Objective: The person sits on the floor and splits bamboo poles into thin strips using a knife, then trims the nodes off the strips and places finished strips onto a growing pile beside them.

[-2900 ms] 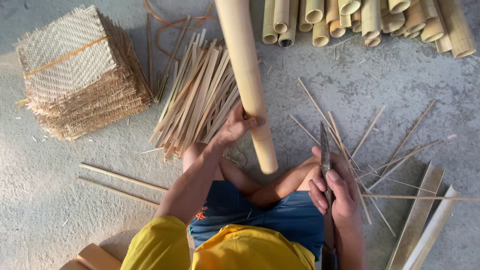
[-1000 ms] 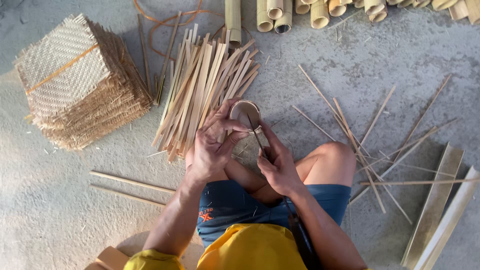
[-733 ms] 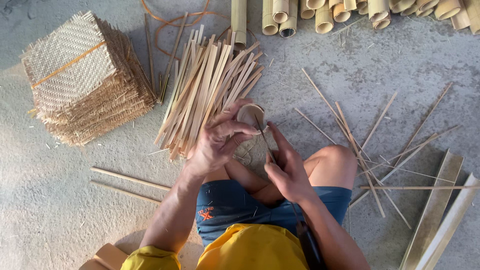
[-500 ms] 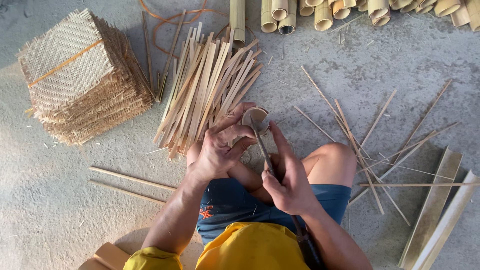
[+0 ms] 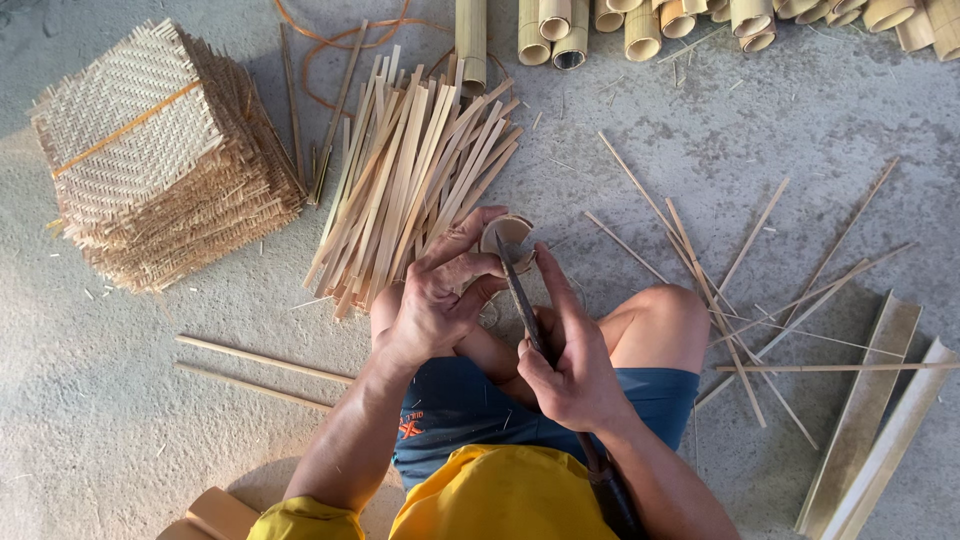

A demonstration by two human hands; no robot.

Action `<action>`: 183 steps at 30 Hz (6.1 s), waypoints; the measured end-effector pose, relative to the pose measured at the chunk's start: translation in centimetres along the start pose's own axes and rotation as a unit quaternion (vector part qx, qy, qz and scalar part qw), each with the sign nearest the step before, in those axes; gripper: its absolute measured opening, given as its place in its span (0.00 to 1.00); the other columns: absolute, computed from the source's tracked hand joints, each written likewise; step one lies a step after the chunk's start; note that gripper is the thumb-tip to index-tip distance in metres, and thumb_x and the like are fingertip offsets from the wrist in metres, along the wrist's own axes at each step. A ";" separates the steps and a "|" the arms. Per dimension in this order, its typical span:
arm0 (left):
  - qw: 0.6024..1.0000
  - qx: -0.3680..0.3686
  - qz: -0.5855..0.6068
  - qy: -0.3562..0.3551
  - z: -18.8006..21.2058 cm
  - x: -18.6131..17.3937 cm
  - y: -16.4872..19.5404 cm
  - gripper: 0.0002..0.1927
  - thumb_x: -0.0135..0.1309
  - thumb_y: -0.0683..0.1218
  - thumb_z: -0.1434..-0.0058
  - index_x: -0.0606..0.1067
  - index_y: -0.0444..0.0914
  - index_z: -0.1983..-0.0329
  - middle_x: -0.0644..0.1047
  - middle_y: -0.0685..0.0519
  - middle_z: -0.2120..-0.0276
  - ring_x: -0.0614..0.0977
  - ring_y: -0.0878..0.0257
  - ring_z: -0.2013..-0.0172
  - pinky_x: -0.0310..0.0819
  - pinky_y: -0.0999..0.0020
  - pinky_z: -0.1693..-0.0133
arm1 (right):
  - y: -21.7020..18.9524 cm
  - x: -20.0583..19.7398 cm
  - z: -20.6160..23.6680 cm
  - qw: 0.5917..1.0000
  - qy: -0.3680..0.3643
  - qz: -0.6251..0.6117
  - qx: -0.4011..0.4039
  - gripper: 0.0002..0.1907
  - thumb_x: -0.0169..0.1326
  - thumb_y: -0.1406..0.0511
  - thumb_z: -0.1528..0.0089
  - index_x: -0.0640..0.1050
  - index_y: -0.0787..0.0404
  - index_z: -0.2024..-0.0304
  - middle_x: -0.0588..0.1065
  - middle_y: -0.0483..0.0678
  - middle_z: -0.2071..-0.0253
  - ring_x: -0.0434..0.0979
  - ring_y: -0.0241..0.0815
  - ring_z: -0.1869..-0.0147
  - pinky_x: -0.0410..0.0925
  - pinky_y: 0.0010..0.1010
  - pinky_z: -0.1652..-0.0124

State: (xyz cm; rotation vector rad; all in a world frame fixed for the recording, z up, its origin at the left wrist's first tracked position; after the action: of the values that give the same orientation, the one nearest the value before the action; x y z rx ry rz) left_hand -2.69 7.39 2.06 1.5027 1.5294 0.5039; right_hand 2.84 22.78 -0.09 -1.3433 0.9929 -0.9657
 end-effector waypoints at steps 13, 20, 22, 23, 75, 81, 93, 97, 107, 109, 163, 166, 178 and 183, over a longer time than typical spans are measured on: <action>0.998 -0.048 0.047 0.013 -2.1 -0.5 2.1 0.11 0.64 0.34 0.40 0.78 0.36 0.56 0.76 0.43 0.37 0.83 0.54 0.41 0.80 0.64 0.43 | -0.3 0.2 -1.1 0.987 -0.021 -0.158 0.013 0.49 0.49 0.72 0.38 0.40 0.64 0.20 0.64 0.39 0.69 0.60 0.28 0.68 0.58 0.19 0.66; 0.992 -0.046 -0.113 -0.044 -0.4 -0.6 2.5 0.13 0.67 0.33 0.45 0.79 0.41 0.62 0.75 0.42 0.37 0.83 0.55 0.46 0.78 0.64 0.48 | -0.3 -0.4 0.7 0.986 -0.029 -0.159 0.031 0.50 0.47 0.73 0.42 0.43 0.61 0.19 0.66 0.39 0.71 0.62 0.27 0.73 0.59 0.19 0.72; 0.999 -0.048 0.016 0.005 -0.8 -1.1 2.2 0.13 0.63 0.31 0.40 0.76 0.38 0.57 0.74 0.40 0.35 0.79 0.51 0.38 0.75 0.62 0.40 | 1.6 0.2 -1.4 0.984 -0.016 -0.160 0.073 0.50 0.47 0.73 0.42 0.43 0.58 0.20 0.66 0.40 0.74 0.62 0.27 0.77 0.59 0.20 0.76; 0.995 -0.051 0.080 0.024 -1.1 -1.1 1.6 0.13 0.61 0.30 0.38 0.75 0.37 0.55 0.73 0.39 0.34 0.77 0.50 0.34 0.73 0.60 0.37 | 3.0 0.5 -2.4 0.981 -0.008 -0.166 0.096 0.49 0.47 0.73 0.41 0.42 0.56 0.21 0.66 0.40 0.76 0.62 0.27 0.78 0.59 0.20 0.78; 0.997 0.028 -0.046 -0.049 -0.1 -2.3 2.2 0.10 0.63 0.34 0.40 0.75 0.37 0.60 0.70 0.43 0.32 0.73 0.43 0.32 0.71 0.54 0.36 | -1.3 1.9 -1.2 1.000 -0.017 -0.010 0.010 0.40 0.48 0.73 0.38 0.53 0.67 0.23 0.66 0.38 0.70 0.60 0.25 0.70 0.57 0.18 0.70; 0.998 0.022 -0.049 -0.039 0.4 -2.3 1.5 0.11 0.64 0.33 0.41 0.75 0.37 0.60 0.69 0.43 0.31 0.72 0.44 0.30 0.71 0.55 0.36 | -0.4 2.0 -0.8 0.999 -0.020 -0.021 0.023 0.42 0.49 0.73 0.38 0.50 0.66 0.23 0.64 0.38 0.72 0.59 0.25 0.71 0.56 0.18 0.71; 0.998 0.006 -0.062 -0.026 0.3 -2.5 1.5 0.12 0.65 0.34 0.42 0.77 0.37 0.58 0.70 0.44 0.32 0.73 0.45 0.32 0.76 0.58 0.40 | -0.4 2.3 -1.2 0.999 -0.037 0.001 0.007 0.42 0.48 0.73 0.37 0.49 0.68 0.23 0.64 0.39 0.74 0.60 0.26 0.73 0.57 0.19 0.73; 0.996 -0.018 -0.088 -0.025 -0.4 -2.9 3.1 0.11 0.66 0.35 0.43 0.78 0.38 0.60 0.72 0.46 0.33 0.74 0.46 0.32 0.79 0.59 0.42 | -2.8 2.1 -1.1 0.999 -0.033 -0.004 0.011 0.42 0.48 0.72 0.37 0.50 0.68 0.22 0.64 0.40 0.73 0.59 0.26 0.73 0.56 0.20 0.73; 1.000 0.008 -0.010 0.009 -0.6 -2.4 -0.5 0.13 0.65 0.32 0.45 0.78 0.37 0.60 0.74 0.42 0.36 0.74 0.46 0.32 0.72 0.53 0.35 | 8.1 0.7 -4.4 0.997 0.034 -0.006 0.062 0.40 0.48 0.73 0.38 0.57 0.60 0.23 0.65 0.40 0.72 0.59 0.28 0.72 0.58 0.22 0.73; 1.000 0.000 0.018 0.007 -0.7 -2.6 -1.7 0.13 0.65 0.32 0.42 0.78 0.36 0.58 0.74 0.43 0.35 0.75 0.47 0.32 0.71 0.55 0.35 | 10.3 0.5 -4.6 0.997 0.030 0.051 0.054 0.39 0.48 0.73 0.39 0.59 0.60 0.24 0.67 0.39 0.71 0.62 0.27 0.71 0.60 0.21 0.71; 0.995 0.021 -0.092 0.039 -0.3 -1.8 -0.8 0.13 0.69 0.35 0.45 0.80 0.39 0.59 0.76 0.45 0.39 0.78 0.49 0.37 0.77 0.57 0.40 | 1.8 -0.6 -2.4 0.984 0.085 0.142 -0.064 0.45 0.49 0.73 0.41 0.52 0.61 0.22 0.66 0.38 0.72 0.62 0.25 0.73 0.60 0.17 0.70; 0.998 0.016 -0.065 0.009 -0.6 -1.9 -0.5 0.13 0.68 0.35 0.44 0.80 0.40 0.57 0.74 0.44 0.36 0.81 0.51 0.42 0.79 0.60 0.43 | 1.6 -0.3 -1.9 0.999 0.014 -0.030 0.010 0.46 0.48 0.74 0.40 0.51 0.62 0.20 0.64 0.39 0.75 0.58 0.27 0.75 0.55 0.19 0.74; 0.993 -0.017 -0.113 0.029 1.5 -1.1 0.5 0.17 0.69 0.35 0.49 0.81 0.41 0.56 0.72 0.46 0.35 0.76 0.46 0.37 0.74 0.56 0.39 | 0.3 1.5 -1.7 0.999 0.003 -0.007 -0.046 0.50 0.47 0.75 0.40 0.37 0.66 0.22 0.75 0.47 0.61 0.70 0.28 0.63 0.65 0.18 0.62; 0.993 -0.006 -0.116 0.031 1.1 -1.0 0.7 0.18 0.70 0.35 0.49 0.81 0.42 0.56 0.73 0.45 0.35 0.75 0.47 0.36 0.74 0.55 0.38 | 0.2 1.3 -1.9 0.999 0.005 -0.010 -0.030 0.50 0.47 0.76 0.41 0.38 0.66 0.21 0.75 0.48 0.60 0.69 0.28 0.64 0.66 0.19 0.62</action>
State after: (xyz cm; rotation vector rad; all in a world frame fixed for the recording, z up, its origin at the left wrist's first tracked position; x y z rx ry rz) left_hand -1.60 6.23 2.37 1.2898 1.7212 0.4256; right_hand 1.39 20.95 -0.25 -1.4008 1.0256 -0.9651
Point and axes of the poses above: each hand's wrist, its own z-axis away from the middle knuckle, its own x-axis out of the palm, y = z × x, the point moved 7 cm from there along -z, towards the middle knuckle
